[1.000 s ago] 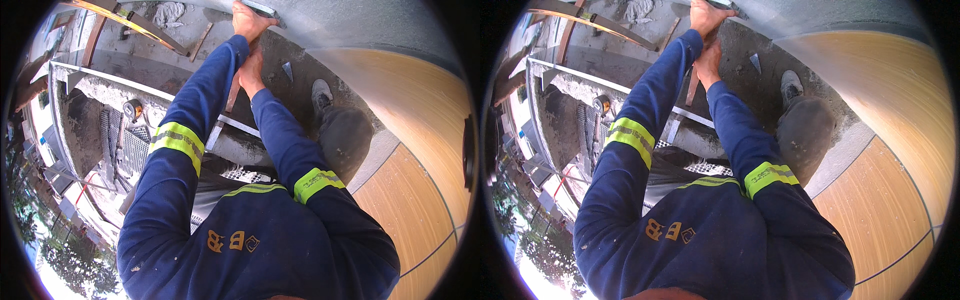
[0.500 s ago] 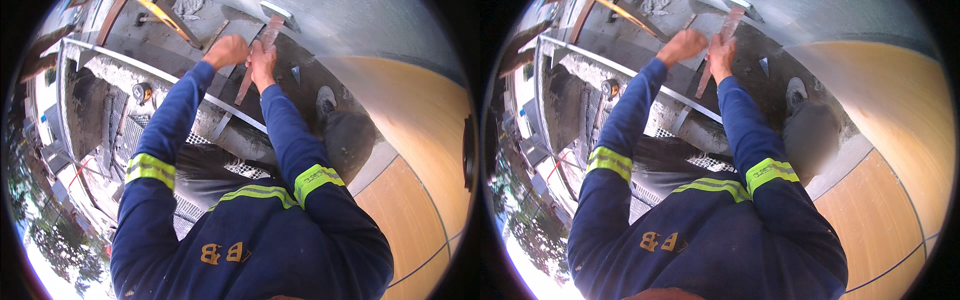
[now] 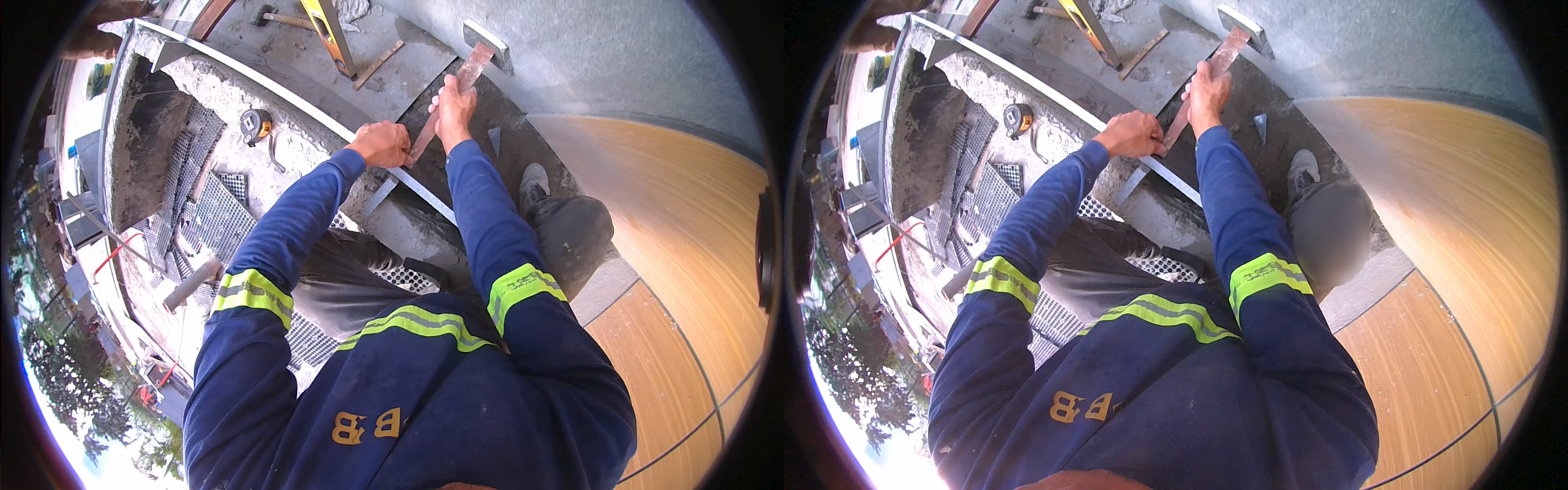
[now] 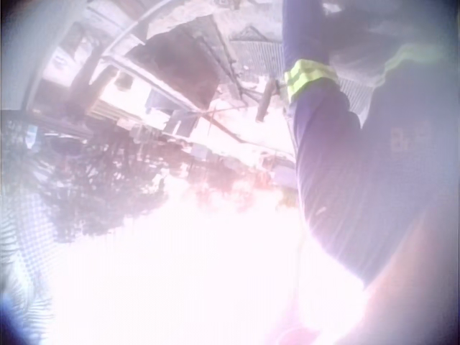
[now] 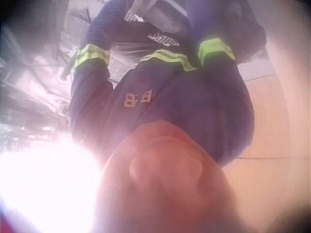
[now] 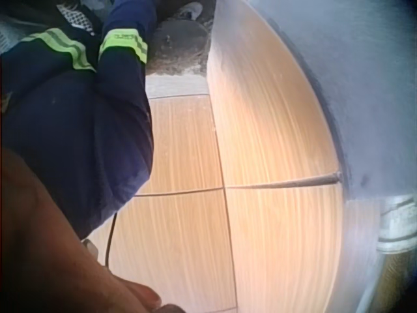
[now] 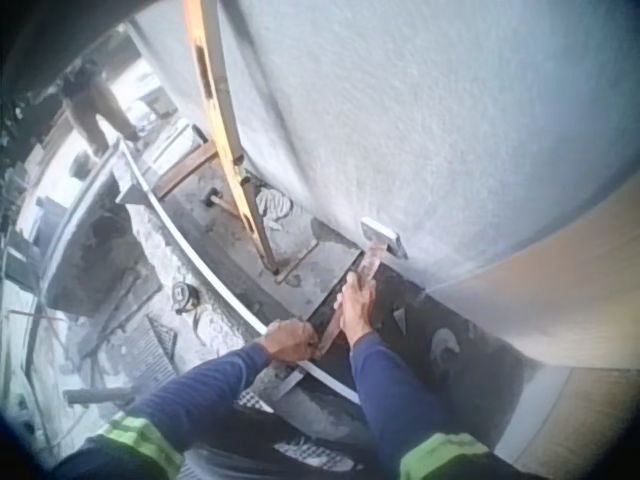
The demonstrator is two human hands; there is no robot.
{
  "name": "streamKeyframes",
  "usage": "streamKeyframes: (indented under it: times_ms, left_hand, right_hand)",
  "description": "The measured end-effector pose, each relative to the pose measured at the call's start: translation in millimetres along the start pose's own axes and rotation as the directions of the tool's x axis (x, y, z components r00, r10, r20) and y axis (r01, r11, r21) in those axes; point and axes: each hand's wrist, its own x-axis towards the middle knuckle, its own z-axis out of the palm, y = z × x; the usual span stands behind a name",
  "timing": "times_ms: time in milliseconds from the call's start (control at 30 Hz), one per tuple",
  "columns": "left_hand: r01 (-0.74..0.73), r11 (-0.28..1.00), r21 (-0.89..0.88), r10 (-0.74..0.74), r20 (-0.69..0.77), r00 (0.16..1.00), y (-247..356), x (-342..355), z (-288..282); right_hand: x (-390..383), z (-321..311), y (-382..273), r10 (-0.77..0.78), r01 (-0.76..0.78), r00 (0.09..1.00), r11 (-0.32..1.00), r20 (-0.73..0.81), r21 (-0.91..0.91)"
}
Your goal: The person uses a spirit level and a trowel to check and smooth a freshly poured concrete surface. They repeatedly place the level against the wall, observe the bubble, and scrape the surface with the trowel to achieve a flat finish.
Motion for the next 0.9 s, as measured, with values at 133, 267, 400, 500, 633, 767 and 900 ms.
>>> streamKeyframes:
  times_ms: [133,267,400,500,633,767,900]
  left_hand:
    - [0.013,1.000,0.023,-0.012,-0.050,0.999,0.7,0.4,4.8]
    - [0.011,0.999,0.040,-0.007,-0.091,0.996,-0.2,1.7,8.5]
    - [0.007,0.996,0.085,0.000,-0.078,0.997,-0.3,4.1,8.5]
    - [-0.019,0.997,0.073,0.026,-0.099,0.995,-4.9,7.0,12.1]
    - [-0.030,0.993,0.114,0.035,-0.045,0.998,-3.3,9.1,6.7]
    - [-0.050,0.987,0.154,0.057,-0.045,0.997,1.4,5.6,2.3]
    - [-0.075,0.991,0.109,0.083,-0.067,0.994,-4.3,6.3,4.0]
  right_hand:
    - [-0.6,1.5,2.1,-0.011,0.011,1.000,1.000,-0.014,-0.004]
    - [2.1,-0.8,4.4,-0.009,0.009,1.000,1.000,-0.011,-0.009]
    - [-1.9,3.8,1.2,-0.020,0.018,0.998,0.999,-0.054,-0.049]
    - [-3.0,3.0,2.6,-0.049,0.047,0.998,0.998,-0.038,-0.037]
    - [-2.7,0.7,-0.9,-0.026,0.026,1.000,0.999,-0.010,-0.033]
    - [-1.9,-4.5,-3.6,0.004,-0.005,0.999,1.000,0.032,0.027]
    - [-3.1,-8.9,-5.1,0.018,-0.020,0.998,0.999,0.064,0.044]
